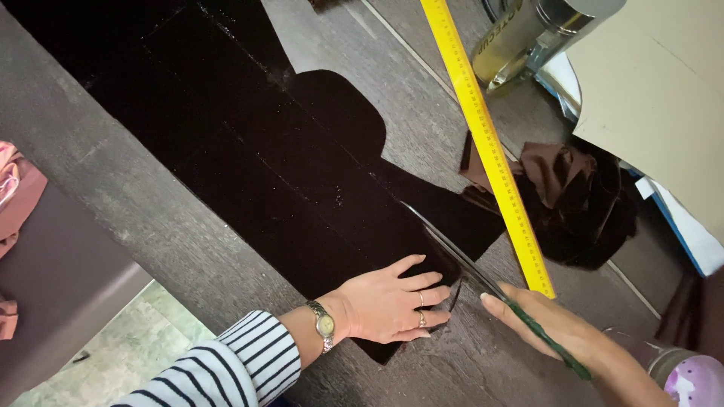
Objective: The person measures a dark brown fabric with a yellow ruler and marks it with chalk. Then, using green-handled scissors, the person cuts the fabric along the marked lines on a gray work table, separating a rectangular piece from the main fabric.
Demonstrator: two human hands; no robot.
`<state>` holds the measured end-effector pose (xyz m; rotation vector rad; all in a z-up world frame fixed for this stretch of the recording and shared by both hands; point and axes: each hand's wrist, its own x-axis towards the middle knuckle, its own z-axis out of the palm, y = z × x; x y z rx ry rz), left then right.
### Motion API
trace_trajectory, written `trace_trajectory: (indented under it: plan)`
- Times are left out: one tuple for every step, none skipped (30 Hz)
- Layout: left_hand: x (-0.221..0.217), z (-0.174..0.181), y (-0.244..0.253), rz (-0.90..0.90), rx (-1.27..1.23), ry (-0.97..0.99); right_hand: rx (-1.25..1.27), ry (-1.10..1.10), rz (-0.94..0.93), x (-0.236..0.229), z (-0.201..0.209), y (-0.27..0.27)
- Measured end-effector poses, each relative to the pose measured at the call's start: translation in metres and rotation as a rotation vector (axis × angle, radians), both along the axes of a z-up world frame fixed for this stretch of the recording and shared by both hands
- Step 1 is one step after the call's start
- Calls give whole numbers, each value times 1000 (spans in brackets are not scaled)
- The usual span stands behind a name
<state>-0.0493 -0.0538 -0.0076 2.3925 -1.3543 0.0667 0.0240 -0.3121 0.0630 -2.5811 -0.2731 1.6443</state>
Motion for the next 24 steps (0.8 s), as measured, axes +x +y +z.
trace_trajectory:
  plan:
    - [0,0,0,2,-1,1,-1,1,2,0,6,6]
    - [0,0,0,2,2,0,-19,-4,-56,0,12,13]
    - [0,0,0,2,4,-1,-37,-10,-113,-1,18,20]
    - [0,-2,0,4,4,0,-37,-9,-112,-3,9,12]
    - [-1,-3,0,3,3,-6,-4,-42,-129,-5,0,5]
    - [-1,-4,-1,3,2,-12,29,-76,-145,-6,-9,-2]
    - [0,-3,0,6,2,-12,29,-76,-143,-5,-7,-3]
    - [0,-2,0,2,4,-12,23,-55,-131,-3,-5,-3]
    - [0,-1,1,-1,6,-11,17,-34,-120,-2,-3,-3]
    - [0,-1,1,1,6,-12,17,-35,-118,0,8,5]
    - [-1,-2,1,4,2,-17,-95,25,-144,3,18,13]
    - [-1,-2,0,8,-2,-22,-206,87,-172,5,30,21]
    - [-1,-2,1,10,-2,-23,-206,86,-170,7,30,27]
    - [-1,-1,1,9,-7,-23,-126,74,-139,9,30,32]
    - [-1,-1,1,9,-13,-23,-46,61,-107,12,30,38]
    - [-1,-2,1,11,-11,-24,-45,60,-105,13,26,39]
    - [-1,-3,0,12,-19,-20,-8,34,-95,14,22,41]
    - [-1,-4,0,14,-27,-14,29,9,-84,15,18,43]
    - [-1,-3,1,18,-26,-15,30,8,-81,16,21,47]
    - [-1,-3,1,13,-20,-21,15,11,-83,16,23,50]
    - [-1,-3,1,9,-15,-27,0,13,-85,17,26,53]
    - [-1,-3,1,11,-15,-27,0,13,-82,17,24,52]
    - [-1,-3,1,16,-9,-28,11,5,-86,17,22,51]
    - [-1,-3,1,18,-3,-27,23,-2,-92,16,21,50]
